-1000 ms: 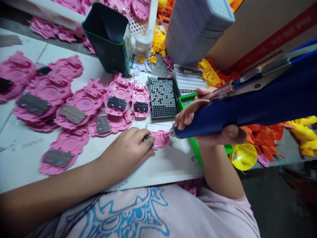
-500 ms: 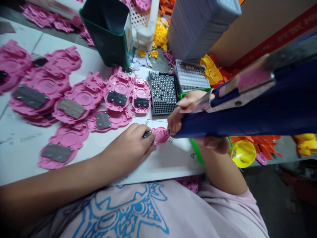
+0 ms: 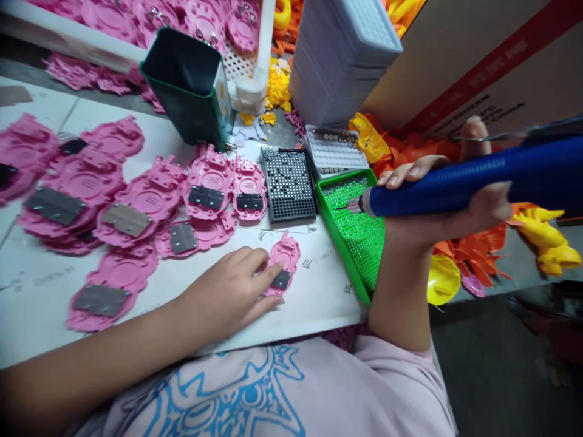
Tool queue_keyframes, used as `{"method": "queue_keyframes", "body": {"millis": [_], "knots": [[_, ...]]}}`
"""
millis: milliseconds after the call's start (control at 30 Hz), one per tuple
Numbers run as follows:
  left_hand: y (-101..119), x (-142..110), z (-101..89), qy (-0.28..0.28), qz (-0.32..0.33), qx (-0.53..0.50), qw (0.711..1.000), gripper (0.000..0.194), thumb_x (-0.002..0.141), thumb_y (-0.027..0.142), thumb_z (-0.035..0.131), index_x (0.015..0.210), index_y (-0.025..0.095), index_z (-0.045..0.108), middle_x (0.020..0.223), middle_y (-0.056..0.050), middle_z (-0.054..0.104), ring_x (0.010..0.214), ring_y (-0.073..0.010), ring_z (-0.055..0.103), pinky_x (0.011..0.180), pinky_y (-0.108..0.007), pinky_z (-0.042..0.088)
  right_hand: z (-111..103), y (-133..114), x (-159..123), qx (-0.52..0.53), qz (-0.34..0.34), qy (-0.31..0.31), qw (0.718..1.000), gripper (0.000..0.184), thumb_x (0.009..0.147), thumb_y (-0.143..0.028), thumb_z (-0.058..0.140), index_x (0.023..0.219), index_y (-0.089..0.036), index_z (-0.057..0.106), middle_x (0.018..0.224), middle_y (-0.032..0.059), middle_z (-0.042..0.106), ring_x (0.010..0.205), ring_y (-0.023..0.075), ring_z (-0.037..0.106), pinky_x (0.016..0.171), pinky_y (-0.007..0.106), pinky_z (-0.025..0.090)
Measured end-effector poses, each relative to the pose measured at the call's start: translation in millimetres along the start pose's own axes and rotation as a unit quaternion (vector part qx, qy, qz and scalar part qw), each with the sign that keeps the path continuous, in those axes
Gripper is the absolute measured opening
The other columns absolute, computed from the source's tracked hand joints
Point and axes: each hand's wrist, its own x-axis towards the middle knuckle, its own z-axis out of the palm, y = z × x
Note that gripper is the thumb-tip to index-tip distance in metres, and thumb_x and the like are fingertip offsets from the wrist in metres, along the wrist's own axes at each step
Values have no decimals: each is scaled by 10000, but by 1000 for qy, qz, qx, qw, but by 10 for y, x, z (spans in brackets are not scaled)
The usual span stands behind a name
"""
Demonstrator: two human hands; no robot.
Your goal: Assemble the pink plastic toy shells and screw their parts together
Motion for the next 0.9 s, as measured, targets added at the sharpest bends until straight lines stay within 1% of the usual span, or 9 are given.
{"method": "queue_keyframes", "body": {"millis": [67,133,233,300,367,433,567,733,900], "knots": [[-9,-7,0,-13,29,12,999,369,838,377,602,1117,135,618,916,-99,596,836,-252,537,695,-367,430,-33,110,31,-31,11,48,998,400,788,-530,369,899,-259,641,517,-29,567,422,142,511,399,280,424],[-19,-13,11,-13,38,27,999,397,832,390,607,1143,143,608,910,-93,602,832,-255,541,686,-369,418,-65,196,32,-41,38,68,996,349,777,-494,404,907,-260,627,513,-29,570,436,137,516,406,273,420],[-28,-16,26,0,25,44,999,448,810,408,632,1170,143,598,923,-93,613,843,-257,541,689,-369,402,-107,243,9,-33,76,44,996,312,721,-503,537,963,-314,599,548,-42,591,494,137,530,479,296,462],[-30,-11,26,4,16,51,999,489,800,420,643,1194,135,586,946,-98,618,849,-259,539,694,-371,396,-121,233,-11,-43,98,22,994,371,677,-517,611,1015,-369,574,587,-57,608,557,154,553,570,341,498],[-31,-2,21,1,9,53,999,519,793,440,647,1207,136,580,959,-100,619,848,-258,536,696,-373,391,-118,217,-29,-72,110,20,991,421,649,-568,618,1034,-407,561,599,-63,612,621,189,580,646,399,506],[-35,4,15,-2,6,54,999,524,788,460,647,1201,144,585,959,-101,618,847,-258,531,695,-373,383,-101,208,-41,-92,117,24,989,405,648,-580,596,1022,-429,561,595,-64,611,650,210,587,678,434,499],[-43,3,6,-6,3,54,999,512,788,480,641,1179,153,599,961,-100,614,849,-258,527,693,-371,372,-61,204,-43,-64,116,34,991,337,665,-501,590,992,-424,577,570,-64,603,557,182,534,662,432,490],[-40,-1,-4,-10,0,53,999,528,777,498,649,1177,156,603,966,-101,615,857,-263,527,694,-373,367,-47,209,-27,-69,140,53,986,367,604,-519,612,957,-425,588,554,-57,607,633,215,572,680,444,505],[-32,11,-3,-13,-2,51,999,532,779,500,645,1184,158,602,965,-97,616,852,-264,531,688,-375,371,-54,241,-16,-57,121,41,990,303,625,-520,579,886,-368,594,538,-50,580,503,163,486,549,380,458]]}}
